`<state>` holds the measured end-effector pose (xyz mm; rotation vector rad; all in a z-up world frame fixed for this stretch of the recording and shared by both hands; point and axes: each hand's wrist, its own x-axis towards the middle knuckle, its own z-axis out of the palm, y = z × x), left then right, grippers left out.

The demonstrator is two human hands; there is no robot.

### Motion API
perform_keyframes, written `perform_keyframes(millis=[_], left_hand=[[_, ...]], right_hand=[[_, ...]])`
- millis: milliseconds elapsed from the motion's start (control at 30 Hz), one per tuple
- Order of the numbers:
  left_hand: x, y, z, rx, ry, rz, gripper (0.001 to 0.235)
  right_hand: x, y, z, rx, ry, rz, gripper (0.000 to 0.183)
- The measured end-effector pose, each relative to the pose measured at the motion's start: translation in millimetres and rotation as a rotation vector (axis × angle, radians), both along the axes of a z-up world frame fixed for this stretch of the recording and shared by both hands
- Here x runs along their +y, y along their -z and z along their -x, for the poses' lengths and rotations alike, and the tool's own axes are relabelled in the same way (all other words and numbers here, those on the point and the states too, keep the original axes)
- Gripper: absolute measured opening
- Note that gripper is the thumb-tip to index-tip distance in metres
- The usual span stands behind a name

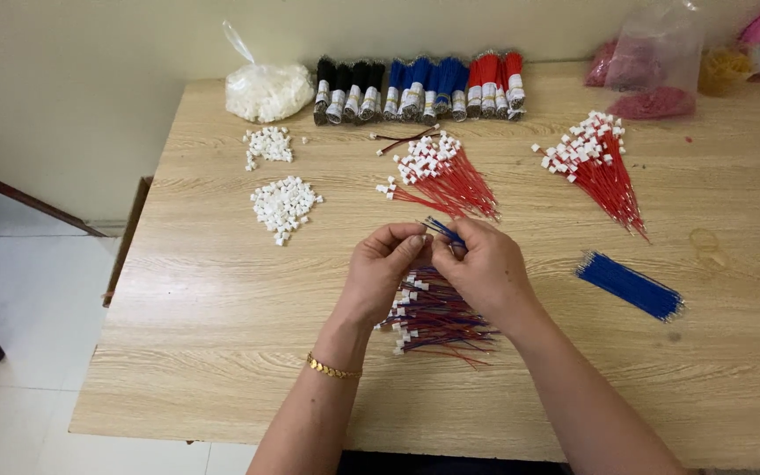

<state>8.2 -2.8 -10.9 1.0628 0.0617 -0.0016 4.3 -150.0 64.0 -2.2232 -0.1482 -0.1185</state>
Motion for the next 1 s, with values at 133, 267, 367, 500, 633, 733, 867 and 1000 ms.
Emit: perform_keyframes(millis=[133,267,367,500,633,733,867,1000], left_hand=[[-1.5,5.1,1.8,0.012,-0.016,-0.065,0.015],[-0.4,14.3,3.4,0.014,-0.023,-0.126,0.016],[3.3,15.9,2.3,0.018,-0.012,-0.198,0.015],[15.4,19.6,-4.0,-0.03,0.004,-0.613,0.015],[27.8,-2.9,-12.6,0.07,0.068,-0.937,0.012],[40.9,39.9,-50.2,-0.184,-0.101,-1.319,0.014],[43.1,33.9,-85.1,-0.113,-0.213,-1.34,0.019],[37.9,26.8,-108.3,-0.135,-0.216,-1.477,0.025]], right_hand=[[-3.4,12.6,-5.1,0.001,-0.046,0.001,0.013],[-3.2,17.6,-4.0,0.042,-0.069,0.002,0.018],[-5.0,11.3,-1.5,0.07,-0.109,-0.002,0.019],[-26.5,32.0,-12.7,0.164,-0.093,-0.185,0.029],[-48.8,16.6,-21.8,0.115,0.024,-0.137,0.035],[-48.8,10.0,-26.4,0.101,0.072,-0.122,0.036],[-45.7,36.7,-38.6,0.09,0.016,-0.253,0.025],[-44.6,56.6,-44.7,0.084,-0.081,-0.408,0.016]])
